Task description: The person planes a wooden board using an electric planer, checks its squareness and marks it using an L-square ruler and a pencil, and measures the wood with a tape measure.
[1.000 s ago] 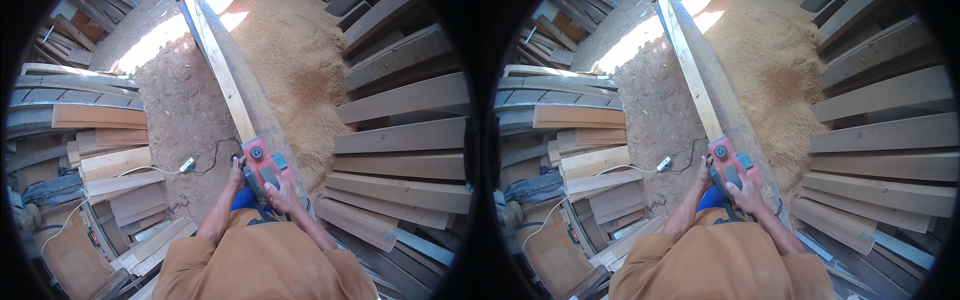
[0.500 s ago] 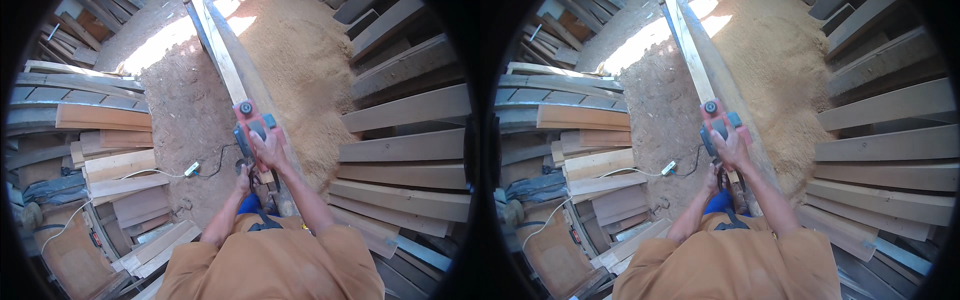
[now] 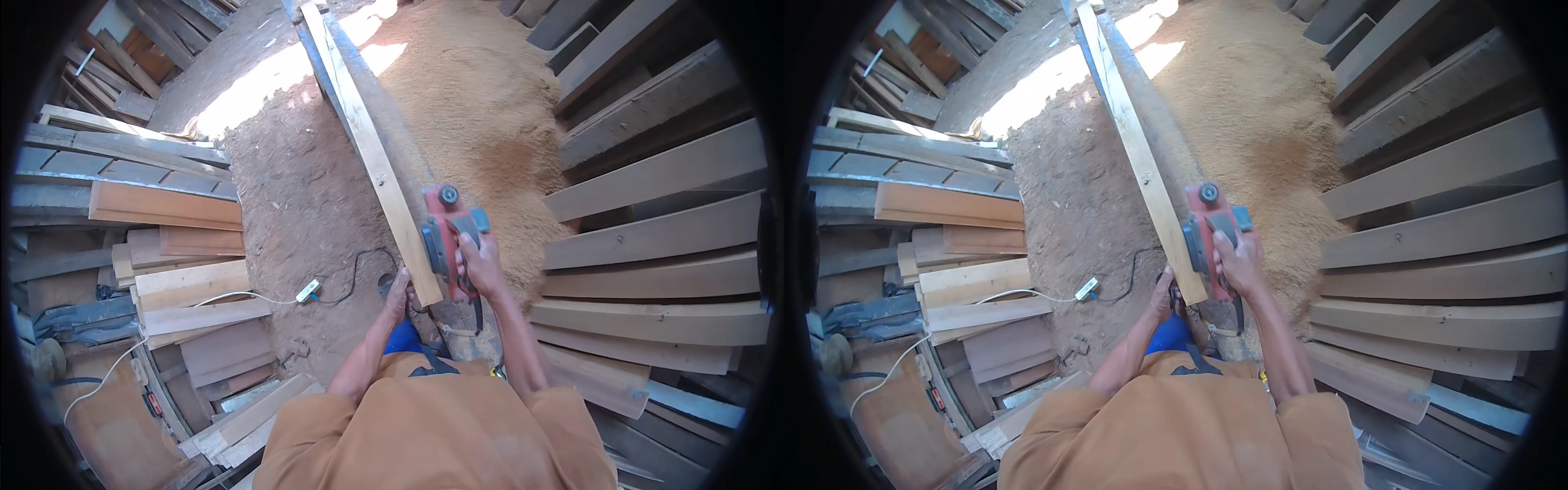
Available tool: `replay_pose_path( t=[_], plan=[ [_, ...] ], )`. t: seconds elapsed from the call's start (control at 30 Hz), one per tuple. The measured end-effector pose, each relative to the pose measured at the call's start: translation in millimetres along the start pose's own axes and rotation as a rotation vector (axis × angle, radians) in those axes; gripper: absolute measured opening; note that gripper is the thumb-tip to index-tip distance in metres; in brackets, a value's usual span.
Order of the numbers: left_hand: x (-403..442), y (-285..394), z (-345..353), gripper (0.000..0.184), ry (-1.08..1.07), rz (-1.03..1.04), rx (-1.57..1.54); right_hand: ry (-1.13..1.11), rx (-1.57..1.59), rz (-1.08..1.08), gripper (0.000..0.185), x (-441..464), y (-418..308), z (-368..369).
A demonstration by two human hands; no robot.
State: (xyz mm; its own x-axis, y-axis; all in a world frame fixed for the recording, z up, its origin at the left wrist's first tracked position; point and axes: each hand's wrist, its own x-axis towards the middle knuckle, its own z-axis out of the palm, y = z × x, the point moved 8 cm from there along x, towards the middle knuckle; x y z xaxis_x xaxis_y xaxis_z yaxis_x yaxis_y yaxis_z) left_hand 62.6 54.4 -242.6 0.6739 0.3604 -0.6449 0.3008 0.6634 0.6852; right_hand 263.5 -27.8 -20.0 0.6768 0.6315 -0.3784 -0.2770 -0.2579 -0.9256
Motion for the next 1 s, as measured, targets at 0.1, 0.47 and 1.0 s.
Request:
replay_pose_path(
  t=[0.1,0.47,1.0],
  plan=[
    [-6.8,29.5,16.1,0.099,0.003,0.131,0.044,0.051,-0.060,0.060,0.041,-34.2,41.4,-28.8],
    [6.9,17.7,6.5,0.102,0.039,0.042,-0.017,0.050,-0.084,0.265,0.040,-93.8,145.6,-50.3],
    [-67.1,63.1,-38.1,0.056,0.065,0.002,-0.146,0.086,0.058,0.147,0.040,-29.9,100.4,-24.0]
  ],
)
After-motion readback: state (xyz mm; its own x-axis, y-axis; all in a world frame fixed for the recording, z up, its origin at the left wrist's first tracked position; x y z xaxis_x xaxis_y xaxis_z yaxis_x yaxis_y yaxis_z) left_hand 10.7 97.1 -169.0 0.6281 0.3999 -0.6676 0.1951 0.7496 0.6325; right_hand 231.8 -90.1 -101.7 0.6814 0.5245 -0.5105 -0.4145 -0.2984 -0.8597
